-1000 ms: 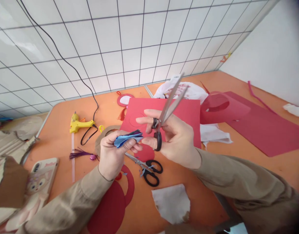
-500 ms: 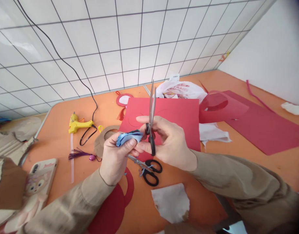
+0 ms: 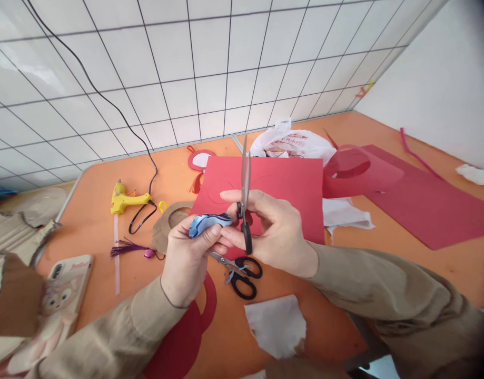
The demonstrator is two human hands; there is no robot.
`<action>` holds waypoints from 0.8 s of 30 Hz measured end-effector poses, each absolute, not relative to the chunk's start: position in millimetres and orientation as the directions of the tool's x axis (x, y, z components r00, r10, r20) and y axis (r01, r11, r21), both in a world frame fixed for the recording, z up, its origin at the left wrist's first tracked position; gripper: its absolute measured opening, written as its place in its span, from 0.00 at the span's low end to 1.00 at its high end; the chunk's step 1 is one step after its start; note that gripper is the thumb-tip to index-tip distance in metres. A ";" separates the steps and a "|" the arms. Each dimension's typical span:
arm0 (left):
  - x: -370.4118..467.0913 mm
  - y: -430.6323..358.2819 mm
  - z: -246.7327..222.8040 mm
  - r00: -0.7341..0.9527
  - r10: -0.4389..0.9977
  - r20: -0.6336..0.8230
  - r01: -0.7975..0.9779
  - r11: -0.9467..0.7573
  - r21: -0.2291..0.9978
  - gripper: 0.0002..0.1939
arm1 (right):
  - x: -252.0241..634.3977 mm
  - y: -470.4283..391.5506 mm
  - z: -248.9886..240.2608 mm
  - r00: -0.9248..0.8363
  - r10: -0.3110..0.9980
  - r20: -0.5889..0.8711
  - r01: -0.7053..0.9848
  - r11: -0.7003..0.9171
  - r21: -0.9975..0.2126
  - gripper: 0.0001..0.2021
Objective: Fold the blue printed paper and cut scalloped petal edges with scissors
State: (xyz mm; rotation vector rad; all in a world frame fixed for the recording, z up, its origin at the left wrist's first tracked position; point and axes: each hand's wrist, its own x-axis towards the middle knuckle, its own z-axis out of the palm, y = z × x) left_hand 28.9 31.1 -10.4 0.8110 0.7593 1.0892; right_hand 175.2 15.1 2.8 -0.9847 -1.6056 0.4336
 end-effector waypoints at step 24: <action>28.1 27.9 -10.5 0.354 0.918 -0.180 -0.312 0.298 0.902 0.12 | 179.0 27.2 8.4 0.023 0.979 0.205 -0.091 0.206 -0.974 0.17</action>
